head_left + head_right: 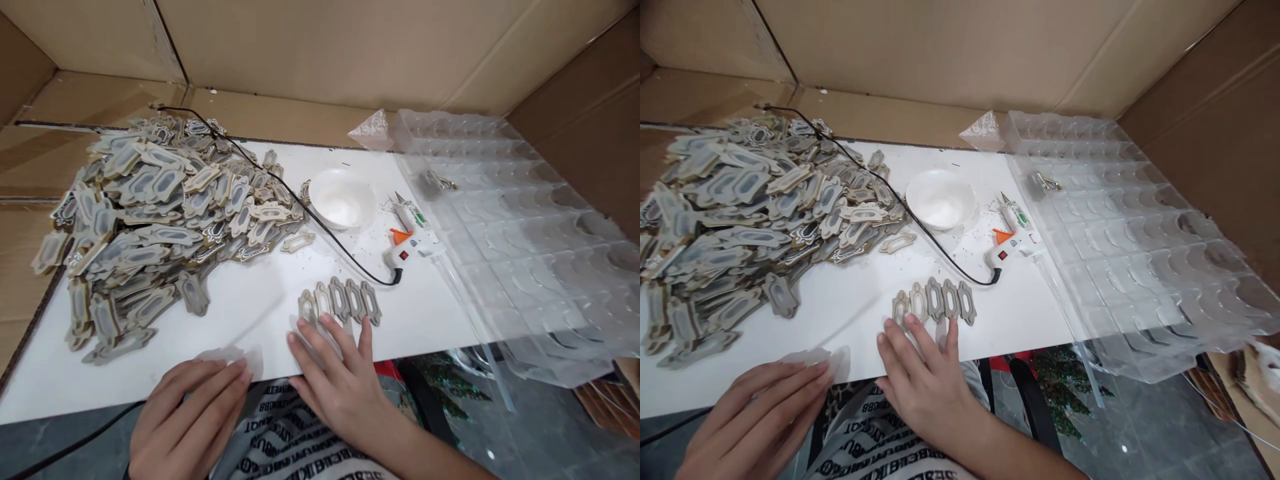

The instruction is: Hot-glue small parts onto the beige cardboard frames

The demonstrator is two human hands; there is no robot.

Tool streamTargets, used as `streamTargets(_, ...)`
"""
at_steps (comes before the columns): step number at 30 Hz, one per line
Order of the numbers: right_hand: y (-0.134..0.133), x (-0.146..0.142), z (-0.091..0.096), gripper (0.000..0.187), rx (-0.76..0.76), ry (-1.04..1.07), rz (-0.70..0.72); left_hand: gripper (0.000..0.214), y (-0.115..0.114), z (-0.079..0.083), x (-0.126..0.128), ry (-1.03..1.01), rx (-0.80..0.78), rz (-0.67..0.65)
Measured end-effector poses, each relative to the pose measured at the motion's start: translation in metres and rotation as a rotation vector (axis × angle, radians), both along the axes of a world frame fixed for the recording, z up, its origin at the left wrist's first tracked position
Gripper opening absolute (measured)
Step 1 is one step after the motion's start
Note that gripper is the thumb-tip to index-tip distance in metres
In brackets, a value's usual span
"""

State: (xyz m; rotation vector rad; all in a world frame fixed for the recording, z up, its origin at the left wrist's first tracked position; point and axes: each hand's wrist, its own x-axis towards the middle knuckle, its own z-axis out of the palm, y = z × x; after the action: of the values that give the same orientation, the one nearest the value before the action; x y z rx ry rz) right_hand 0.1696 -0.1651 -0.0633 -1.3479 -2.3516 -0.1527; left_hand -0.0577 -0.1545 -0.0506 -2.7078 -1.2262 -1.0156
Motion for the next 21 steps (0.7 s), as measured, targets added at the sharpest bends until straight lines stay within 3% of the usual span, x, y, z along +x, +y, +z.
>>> streamTargets(10, 0.002, -0.006, 0.000, 0.038, -0.018, -0.034, 0.041, 0.021, -0.007, -0.006, 0.006, -0.042, -0.013, -0.018)
streamTargets(16, 0.007, -0.015, 0.001, 0.034, -0.014, -0.043, 0.093, 0.027, -0.005, 0.008, -0.008, -0.057, -0.045, 0.084)
streamTargets(21, 0.009, -0.022, 0.002, 0.035, -0.019, -0.062, 0.150, 0.034, -0.010, 0.003, -0.023, -0.065, -0.078, 0.195)
